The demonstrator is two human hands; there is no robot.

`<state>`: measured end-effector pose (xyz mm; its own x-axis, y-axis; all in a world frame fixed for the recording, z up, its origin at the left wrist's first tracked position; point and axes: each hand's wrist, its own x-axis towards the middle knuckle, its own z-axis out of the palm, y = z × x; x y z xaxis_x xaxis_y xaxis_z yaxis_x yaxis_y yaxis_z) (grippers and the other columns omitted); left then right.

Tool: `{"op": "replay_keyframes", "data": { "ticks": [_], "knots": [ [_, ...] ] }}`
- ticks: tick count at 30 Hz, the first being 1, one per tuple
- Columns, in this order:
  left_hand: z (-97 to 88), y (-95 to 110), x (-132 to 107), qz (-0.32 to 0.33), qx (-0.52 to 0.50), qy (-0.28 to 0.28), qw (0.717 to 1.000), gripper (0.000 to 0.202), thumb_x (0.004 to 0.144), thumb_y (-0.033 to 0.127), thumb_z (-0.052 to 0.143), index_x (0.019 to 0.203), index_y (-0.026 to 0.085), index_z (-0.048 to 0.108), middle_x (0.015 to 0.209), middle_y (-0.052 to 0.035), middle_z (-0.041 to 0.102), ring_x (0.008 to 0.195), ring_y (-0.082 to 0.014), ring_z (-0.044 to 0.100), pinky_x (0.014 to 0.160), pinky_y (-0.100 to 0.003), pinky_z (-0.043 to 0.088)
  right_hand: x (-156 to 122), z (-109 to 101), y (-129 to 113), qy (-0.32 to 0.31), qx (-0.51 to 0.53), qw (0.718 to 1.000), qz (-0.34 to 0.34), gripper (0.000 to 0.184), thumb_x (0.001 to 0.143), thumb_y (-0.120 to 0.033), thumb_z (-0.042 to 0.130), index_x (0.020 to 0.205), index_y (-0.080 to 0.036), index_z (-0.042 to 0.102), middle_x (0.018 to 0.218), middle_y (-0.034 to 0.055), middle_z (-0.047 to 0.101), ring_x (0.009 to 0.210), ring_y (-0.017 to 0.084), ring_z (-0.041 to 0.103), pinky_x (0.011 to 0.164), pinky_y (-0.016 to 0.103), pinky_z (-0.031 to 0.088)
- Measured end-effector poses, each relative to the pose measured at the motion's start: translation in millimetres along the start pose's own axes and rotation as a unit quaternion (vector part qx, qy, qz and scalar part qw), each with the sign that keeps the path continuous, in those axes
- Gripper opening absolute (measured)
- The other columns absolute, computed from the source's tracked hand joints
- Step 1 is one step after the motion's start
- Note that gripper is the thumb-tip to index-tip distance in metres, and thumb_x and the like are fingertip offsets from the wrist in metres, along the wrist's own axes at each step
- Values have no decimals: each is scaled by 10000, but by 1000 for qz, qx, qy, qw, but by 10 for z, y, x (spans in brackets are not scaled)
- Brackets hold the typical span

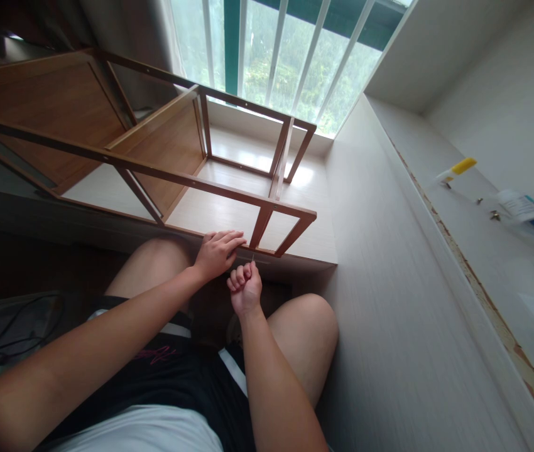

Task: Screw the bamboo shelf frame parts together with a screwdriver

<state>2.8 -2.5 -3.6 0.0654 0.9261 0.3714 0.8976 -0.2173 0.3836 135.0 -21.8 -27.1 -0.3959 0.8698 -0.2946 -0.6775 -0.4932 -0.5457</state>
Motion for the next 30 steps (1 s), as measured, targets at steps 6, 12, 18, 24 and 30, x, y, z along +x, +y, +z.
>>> {"op": "replay_keyframes", "data": {
  "ticks": [6,12,18,24,30],
  "knots": [
    [-2,0,-2,1,-1,-1,1000,371,855,179,485,1171,319,619,1355,12,568,1278,-218,469,1022,-440,292,84,-22,53,68,-109,990,-64,398,920,-445,433,621,-221,297,443,-89,294,366,73,211,356,199,172],
    [-3,7,-4,-5,-2,-8,1000,383,854,174,484,1183,319,617,1361,0,563,1281,-227,465,1024,-447,288,144,-97,95,141,-205,962,-111,394,905,-464,454,613,-225,338,420,-89,327,349,69,214,341,206,140],
    [-11,6,-4,-3,0,-13,1000,377,860,181,477,1187,316,609,1372,4,553,1290,-223,456,1020,-440,289,182,-177,83,174,-375,887,-206,451,925,-435,425,533,-224,352,441,-61,359,410,91,291,427,244,229],
    [-6,1,-5,-1,-3,-10,1000,367,869,187,466,1184,312,609,1369,0,555,1288,-222,459,1015,-440,291,135,-172,6,199,-517,797,-240,394,929,-354,451,559,-221,475,506,-31,459,498,128,369,514,262,243],
    [0,0,-6,-2,-2,-11,1000,374,863,178,473,1183,316,609,1371,4,554,1287,-221,459,1021,-446,283,133,-166,2,188,-472,836,-207,353,915,-355,482,585,-229,489,511,-32,461,495,134,372,493,258,238]
  ]
}}
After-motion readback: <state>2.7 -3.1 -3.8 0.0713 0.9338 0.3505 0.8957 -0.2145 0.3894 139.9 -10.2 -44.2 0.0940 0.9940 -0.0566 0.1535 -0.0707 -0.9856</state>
